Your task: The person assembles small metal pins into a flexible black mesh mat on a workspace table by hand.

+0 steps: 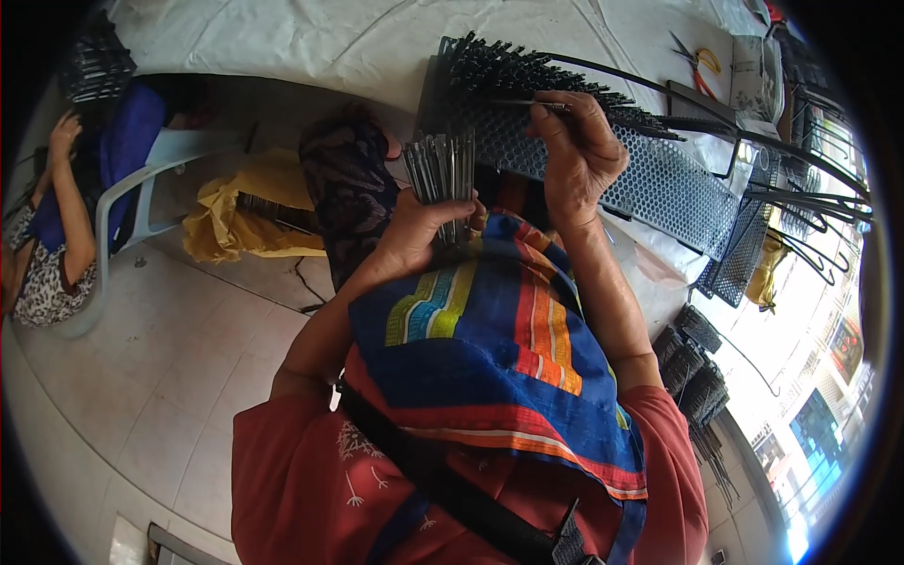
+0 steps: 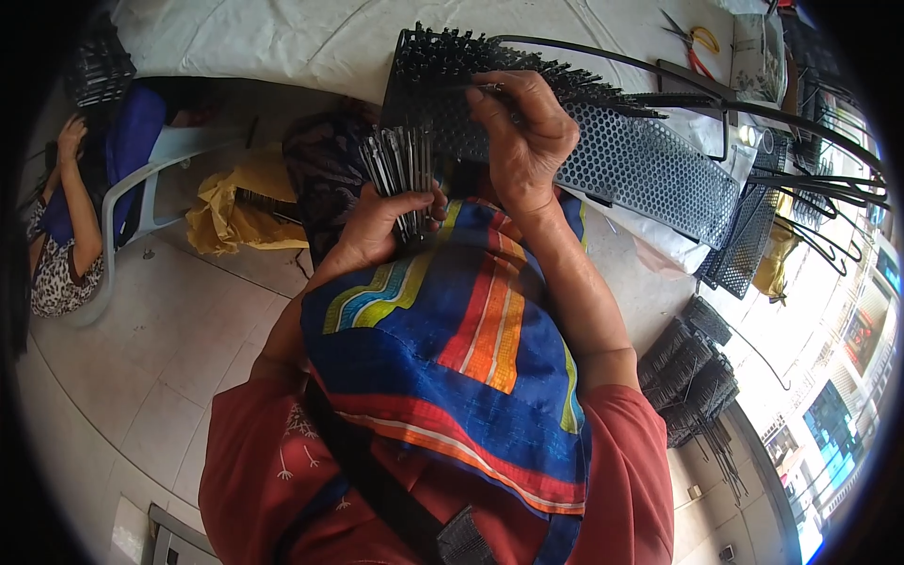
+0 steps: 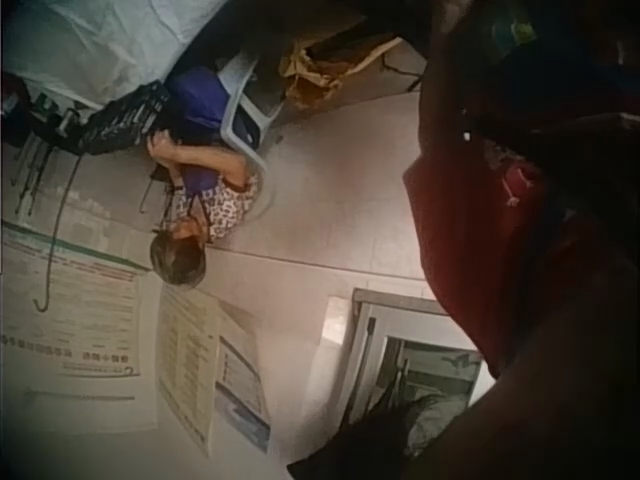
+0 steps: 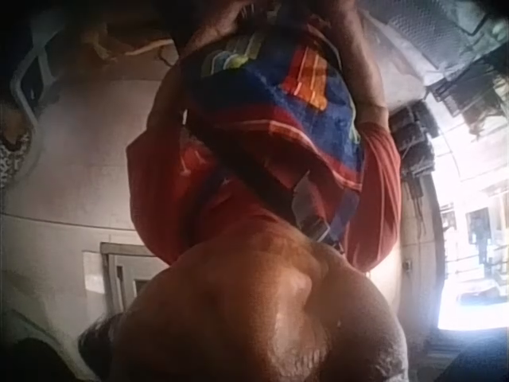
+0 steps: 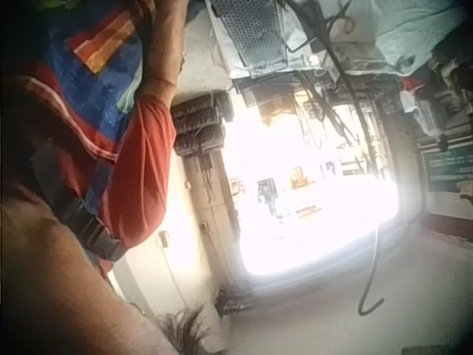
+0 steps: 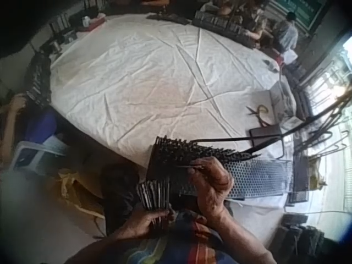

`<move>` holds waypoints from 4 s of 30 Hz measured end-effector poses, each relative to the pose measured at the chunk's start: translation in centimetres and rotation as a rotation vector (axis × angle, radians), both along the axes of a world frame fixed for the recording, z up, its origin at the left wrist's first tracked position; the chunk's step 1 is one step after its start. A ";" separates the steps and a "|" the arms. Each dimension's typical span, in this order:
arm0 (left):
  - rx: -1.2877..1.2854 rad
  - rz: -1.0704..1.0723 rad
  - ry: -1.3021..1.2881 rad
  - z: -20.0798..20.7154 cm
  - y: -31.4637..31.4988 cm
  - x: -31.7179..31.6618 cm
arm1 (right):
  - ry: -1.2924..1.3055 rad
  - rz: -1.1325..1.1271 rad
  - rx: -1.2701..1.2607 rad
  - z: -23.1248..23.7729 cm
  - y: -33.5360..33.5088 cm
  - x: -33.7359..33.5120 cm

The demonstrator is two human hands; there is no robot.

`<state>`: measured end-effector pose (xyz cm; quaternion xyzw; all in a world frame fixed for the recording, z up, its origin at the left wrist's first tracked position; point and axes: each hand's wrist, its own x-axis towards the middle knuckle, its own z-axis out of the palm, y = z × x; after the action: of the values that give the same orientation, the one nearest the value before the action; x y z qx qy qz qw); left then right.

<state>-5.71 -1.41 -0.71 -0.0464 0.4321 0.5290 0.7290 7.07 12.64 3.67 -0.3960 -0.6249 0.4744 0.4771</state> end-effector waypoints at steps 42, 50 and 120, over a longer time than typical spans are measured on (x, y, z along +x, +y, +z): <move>0.236 -0.231 0.029 0.2 0.5 0.0 | -0.269 0.248 -0.625 -1.7 -2.1 2.3; 0.073 -0.105 0.040 0.4 0.2 0.7 | -0.186 0.168 -0.728 -1.1 -1.6 3.0; 0.053 -0.154 0.102 -0.3 0.5 1.4 | -0.333 0.248 -0.591 -1.8 -2.6 2.9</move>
<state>-4.35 -0.93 -1.02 0.0333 0.4567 0.4843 0.7455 9.93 10.00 1.83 -0.5097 -0.5735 0.6177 0.1725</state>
